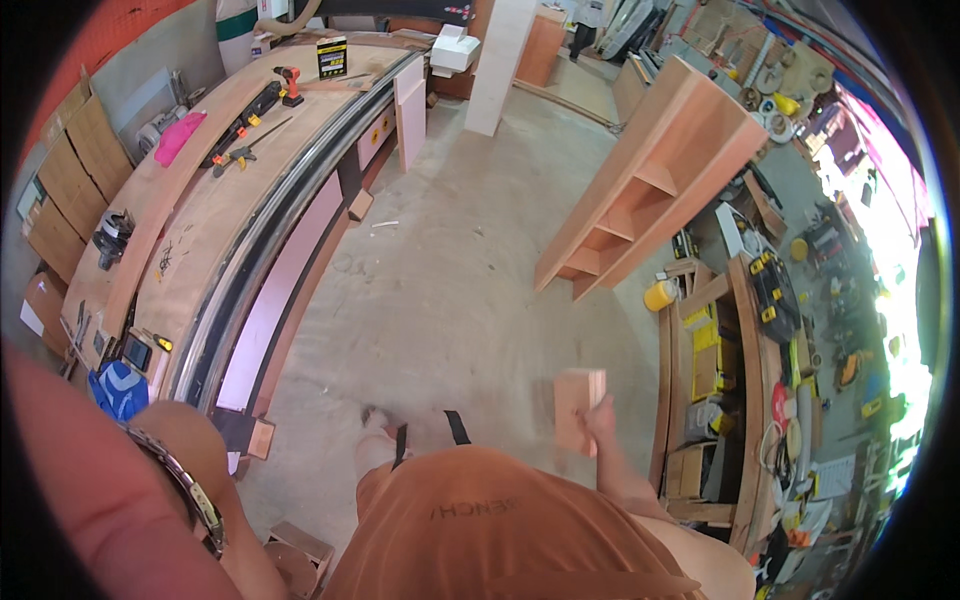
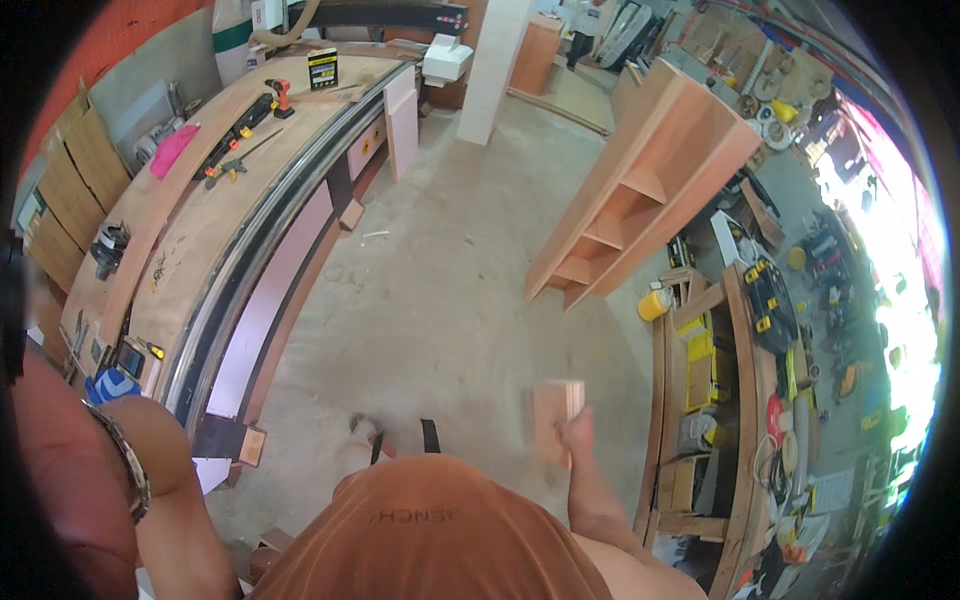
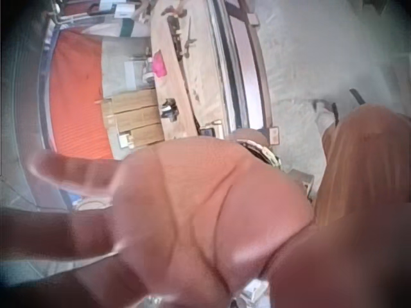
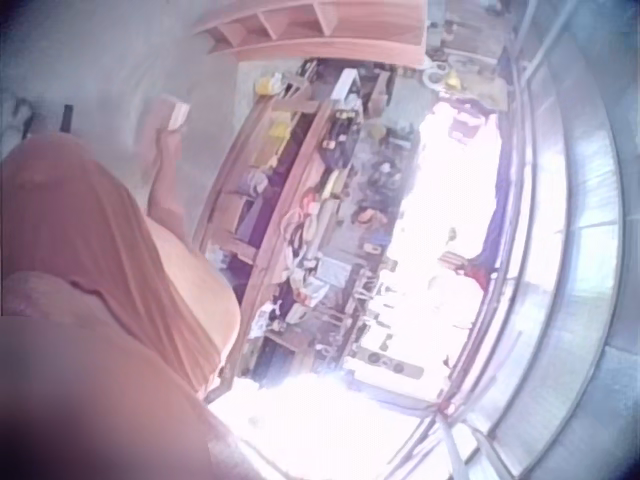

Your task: The person uses a table saw to cut several rectangular wooden boards into smaller pieces. They feed each board through the saw blade, collect the cut pieces, and stack them on the table.

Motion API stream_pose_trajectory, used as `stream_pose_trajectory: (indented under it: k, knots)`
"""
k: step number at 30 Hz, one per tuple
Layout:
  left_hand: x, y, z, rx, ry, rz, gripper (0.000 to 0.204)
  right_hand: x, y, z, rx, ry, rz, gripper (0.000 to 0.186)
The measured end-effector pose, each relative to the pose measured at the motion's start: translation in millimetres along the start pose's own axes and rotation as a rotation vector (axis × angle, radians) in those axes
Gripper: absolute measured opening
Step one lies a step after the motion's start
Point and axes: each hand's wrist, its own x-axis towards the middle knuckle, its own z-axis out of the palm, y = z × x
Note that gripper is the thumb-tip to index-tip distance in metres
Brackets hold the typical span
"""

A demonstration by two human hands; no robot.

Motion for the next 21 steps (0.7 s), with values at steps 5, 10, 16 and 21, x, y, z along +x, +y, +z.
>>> stream_pose_trajectory:
  k: [5, 10, 16, 21]
  knots:
    - [-73.4, -120.1, 17.7, -0.038, 0.021, -0.055, 0.074, 64.2, -150.1, 12.7, 0.016, 0.081, -0.102, 0.074]
    - [-128.0, -275.7, 45.0, -0.126, 0.006, -0.13, 0.073, 91.0, -271.6, 53.8, 0.234, -0.041, -0.214, 0.087]
    - [-139.9, -453.7, 55.6, -0.177, -0.002, -0.228, 0.073, 184.5, -519.1, 42.3, 0.125, -0.218, -0.259, 0.08]
    - [-172.5, -530.2, 86.9, -0.103, -0.097, -0.256, 0.072, 246.1, -659.7, 100.5, 0.096, -0.35, -0.438, 0.074]
